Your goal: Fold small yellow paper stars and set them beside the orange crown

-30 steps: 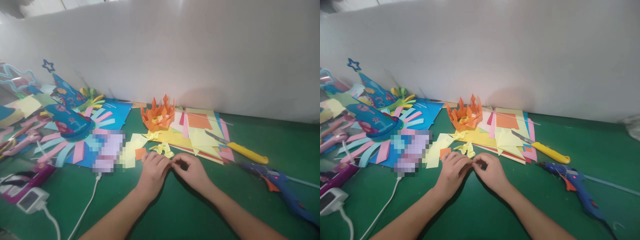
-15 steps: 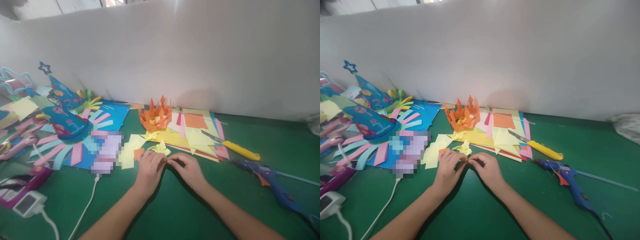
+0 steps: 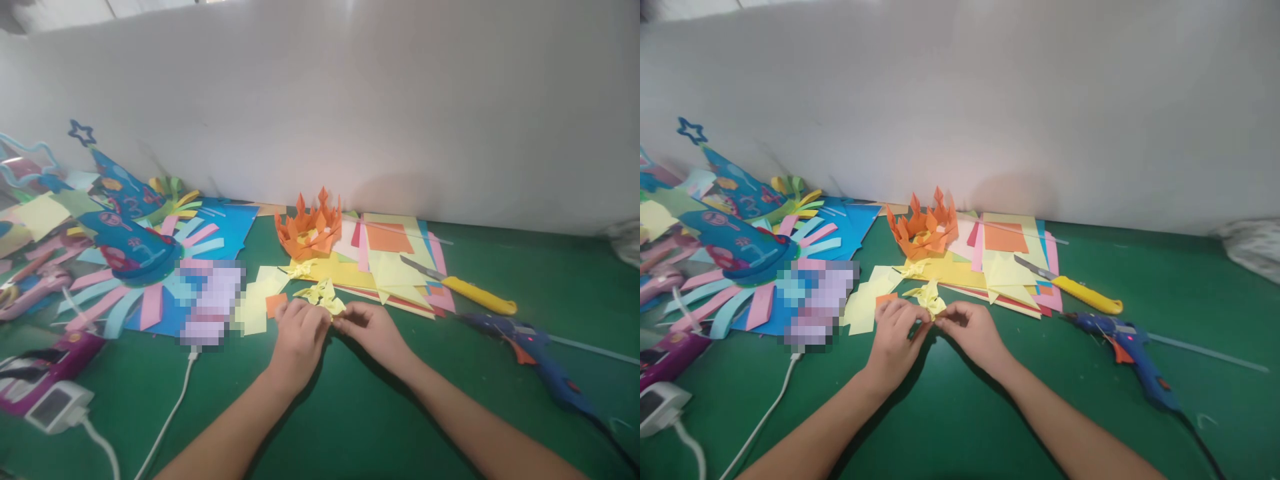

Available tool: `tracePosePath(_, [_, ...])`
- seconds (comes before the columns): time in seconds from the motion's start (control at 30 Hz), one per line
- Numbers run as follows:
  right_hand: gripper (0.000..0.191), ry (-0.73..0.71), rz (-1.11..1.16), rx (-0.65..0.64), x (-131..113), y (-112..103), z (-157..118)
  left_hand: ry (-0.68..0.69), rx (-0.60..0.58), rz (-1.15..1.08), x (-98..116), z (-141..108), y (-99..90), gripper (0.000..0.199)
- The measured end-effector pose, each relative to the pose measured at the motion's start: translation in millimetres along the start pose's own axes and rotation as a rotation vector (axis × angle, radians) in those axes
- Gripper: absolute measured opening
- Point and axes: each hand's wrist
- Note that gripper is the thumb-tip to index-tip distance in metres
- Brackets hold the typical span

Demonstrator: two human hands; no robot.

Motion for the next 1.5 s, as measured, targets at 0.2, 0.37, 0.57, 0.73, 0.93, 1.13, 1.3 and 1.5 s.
tracePosePath(0.2, [0.025,-0.060,0.017,0.000,-1,-1,-1,0.011,0.013,-0.010,2,1,0.3,0.011])
tracePosePath(0.37, [0.026,-0.078,0.083,0.100,2,-4,0,0.057,0.073,-0.024,6,0,-4.9,0.004])
tracePosePath(0.57, [0.026,-0.097,0.068,0.201,5,-9,2,0.094,0.140,-0.160,6,-2,-8.9,0.014])
tracePosePath(0.73, [0.027,-0.151,0.039,0.284,-1,-9,-3,-0.115,-0.001,-0.291,-2,-2,-1.9,0.033])
tracePosePath(0.93, [0.020,-0.257,-0.037,0.263,-6,-8,-8,-0.452,0.012,-0.456,-9,-1,6.7,0.019])
tracePosePath(1.13, [0.017,-0.185,-0.208,-0.030,-9,-7,-9,-0.712,0.085,-0.955,-6,6,10.0,0.026])
tracePosePath(1.3, [0.032,-0.148,-0.187,-0.075,-11,-31,-7,-0.714,0.037,-1.003,-4,9,6.0,0.028])
tracePosePath(1.5, [0.034,-0.161,-0.126,-0.075,-21,-33,-9,-0.643,-0.124,-0.993,-4,5,6.5,0.027])
Point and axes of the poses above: each hand's wrist, its own z-axis towards the middle knuckle, its own y-axis out of the palm, x = y × z, and after that the axes turned 2 degrees about y, right-handed
